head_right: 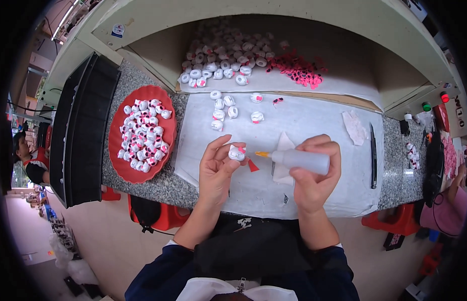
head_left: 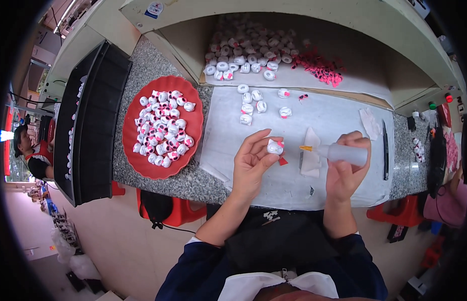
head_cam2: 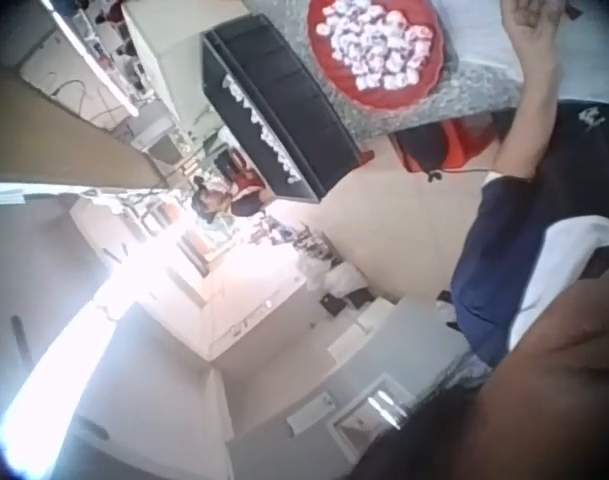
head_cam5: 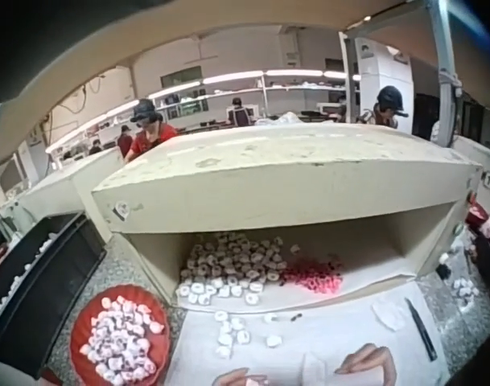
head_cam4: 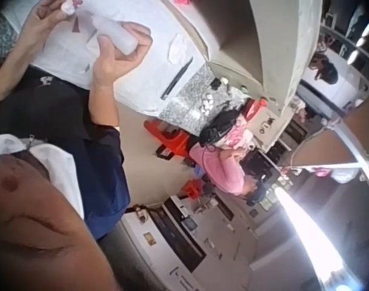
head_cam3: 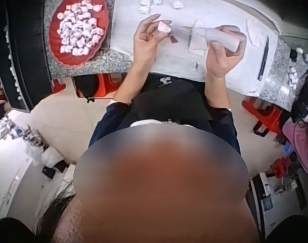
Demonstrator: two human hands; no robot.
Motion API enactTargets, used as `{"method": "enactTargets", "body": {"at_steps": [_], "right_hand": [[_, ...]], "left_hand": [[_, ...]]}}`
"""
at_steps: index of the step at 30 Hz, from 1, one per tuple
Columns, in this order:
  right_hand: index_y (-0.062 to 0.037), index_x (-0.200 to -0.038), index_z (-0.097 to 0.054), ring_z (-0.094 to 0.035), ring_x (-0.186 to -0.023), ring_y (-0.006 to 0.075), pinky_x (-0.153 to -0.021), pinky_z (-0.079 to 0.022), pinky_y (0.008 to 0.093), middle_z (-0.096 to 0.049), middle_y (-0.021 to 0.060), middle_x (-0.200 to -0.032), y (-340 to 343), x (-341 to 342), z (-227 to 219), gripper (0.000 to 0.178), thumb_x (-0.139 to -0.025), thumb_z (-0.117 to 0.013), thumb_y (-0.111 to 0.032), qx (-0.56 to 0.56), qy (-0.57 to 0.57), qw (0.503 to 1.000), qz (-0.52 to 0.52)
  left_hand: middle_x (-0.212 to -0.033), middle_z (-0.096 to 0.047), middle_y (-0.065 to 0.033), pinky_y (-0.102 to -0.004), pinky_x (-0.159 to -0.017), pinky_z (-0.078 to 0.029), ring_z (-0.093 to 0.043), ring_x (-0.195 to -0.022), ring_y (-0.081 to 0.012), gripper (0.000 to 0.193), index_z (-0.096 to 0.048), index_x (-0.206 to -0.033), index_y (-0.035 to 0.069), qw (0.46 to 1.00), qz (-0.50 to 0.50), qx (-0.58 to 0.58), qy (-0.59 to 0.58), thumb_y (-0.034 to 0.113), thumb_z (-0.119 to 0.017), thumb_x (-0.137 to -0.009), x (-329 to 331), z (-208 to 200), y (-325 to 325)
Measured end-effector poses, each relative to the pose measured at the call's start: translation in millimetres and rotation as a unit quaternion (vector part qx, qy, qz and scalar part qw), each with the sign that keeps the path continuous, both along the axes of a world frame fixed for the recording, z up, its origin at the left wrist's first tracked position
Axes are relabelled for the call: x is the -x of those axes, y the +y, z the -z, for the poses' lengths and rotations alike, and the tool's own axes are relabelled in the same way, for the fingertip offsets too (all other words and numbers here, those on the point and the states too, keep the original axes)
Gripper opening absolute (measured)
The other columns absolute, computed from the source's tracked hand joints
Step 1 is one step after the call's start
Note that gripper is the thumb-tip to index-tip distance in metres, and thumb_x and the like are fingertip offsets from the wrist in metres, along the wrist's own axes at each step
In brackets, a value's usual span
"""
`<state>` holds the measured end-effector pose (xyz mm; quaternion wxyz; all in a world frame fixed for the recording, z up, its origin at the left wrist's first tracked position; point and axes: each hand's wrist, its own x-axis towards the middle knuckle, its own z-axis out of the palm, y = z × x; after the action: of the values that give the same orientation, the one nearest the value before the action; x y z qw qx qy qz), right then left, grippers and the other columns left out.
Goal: Apply glue and attach small pink bows to white plastic toy heads.
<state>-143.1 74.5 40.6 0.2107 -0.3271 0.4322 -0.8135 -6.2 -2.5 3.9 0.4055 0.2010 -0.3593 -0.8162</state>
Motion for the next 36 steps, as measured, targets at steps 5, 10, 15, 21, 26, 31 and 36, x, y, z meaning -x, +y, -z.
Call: {"method": "enactTargets", "body": {"at_steps": [5,10,15,21,26,31,36], "right_hand": [[-0.0037,-0.086,-0.046,-0.051,-0.068,0.0152,-0.057,-0.042,0.0227,-0.046,0.0094,-0.081,8,-8,14,0.041,-0.054,-0.072,-0.001,0.063,0.215,0.974,-0.023],[-0.0044,-0.086,-0.047,-0.053,-0.066,0.0152,-0.055,-0.043,0.0234,-0.047,0.0081,-0.081,10,-11,12,0.047,-0.049,-0.076,0.000,0.043,0.253,0.966,-0.022],[-0.0035,-0.083,-0.051,-0.054,-0.066,0.0157,-0.054,-0.043,0.0226,-0.049,0.0085,-0.079,11,-10,11,0.046,-0.046,-0.077,-0.001,0.044,0.252,0.966,-0.031],[-0.0056,-0.083,-0.047,-0.049,-0.061,0.0128,-0.055,-0.043,0.0224,-0.047,0.0072,-0.078,11,-11,9,0.040,-0.053,-0.074,-0.002,0.019,0.288,0.957,-0.031],[-0.0046,-0.082,-0.049,-0.051,-0.062,0.0140,-0.053,-0.042,0.0224,-0.048,0.0081,-0.078,11,-10,10,0.043,-0.049,-0.076,-0.002,0.028,0.285,0.958,-0.031],[-0.0036,-0.083,-0.050,-0.051,-0.062,0.0146,-0.050,-0.041,0.0219,-0.049,0.0093,-0.079,11,-9,10,0.047,-0.045,-0.077,0.000,0.042,0.271,0.961,-0.040],[-0.0068,-0.081,-0.045,-0.046,-0.060,0.0130,-0.054,-0.040,0.0227,-0.045,0.0075,-0.077,10,-9,10,0.038,-0.054,-0.073,-0.004,0.028,0.283,0.958,-0.024]], "left_hand": [[-0.102,-0.050,-0.0143,-0.0304,-0.080,-0.044,-0.051,-0.093,-0.0175,0.035,-0.043,-0.105,-0.004,0.999,-0.001,0.035,-0.013,-0.005,-0.054,-0.072,-3,1,0],[-0.103,-0.050,-0.0150,-0.0295,-0.079,-0.044,-0.051,-0.093,-0.0178,0.034,-0.043,-0.105,-0.004,0.999,0.004,0.045,-0.027,-0.006,-0.054,-0.072,-3,5,0],[-0.104,-0.050,-0.0157,-0.0286,-0.079,-0.045,-0.051,-0.094,-0.0180,0.034,-0.043,-0.105,-0.004,0.998,0.011,0.057,-0.028,-0.006,-0.053,-0.072,-2,2,1],[-0.104,-0.050,-0.0158,-0.0283,-0.078,-0.045,-0.050,-0.094,-0.0180,0.035,-0.043,-0.106,-0.004,0.997,0.014,0.073,-0.026,-0.007,-0.052,-0.073,-1,3,2],[-0.103,-0.050,-0.0157,-0.0281,-0.078,-0.045,-0.050,-0.094,-0.0181,0.034,-0.043,-0.106,-0.004,0.996,0.027,0.080,-0.026,-0.007,-0.052,-0.073,-1,3,1],[-0.103,-0.050,-0.0155,-0.0278,-0.078,-0.045,-0.050,-0.094,-0.0176,0.034,-0.043,-0.106,-0.004,0.997,0.022,0.068,-0.032,-0.007,-0.052,-0.073,-2,3,2],[-0.104,-0.050,-0.0154,-0.0276,-0.078,-0.045,-0.050,-0.094,-0.0173,0.034,-0.043,-0.106,-0.004,0.996,0.023,0.078,-0.038,-0.007,-0.051,-0.073,-2,3,1]]}}
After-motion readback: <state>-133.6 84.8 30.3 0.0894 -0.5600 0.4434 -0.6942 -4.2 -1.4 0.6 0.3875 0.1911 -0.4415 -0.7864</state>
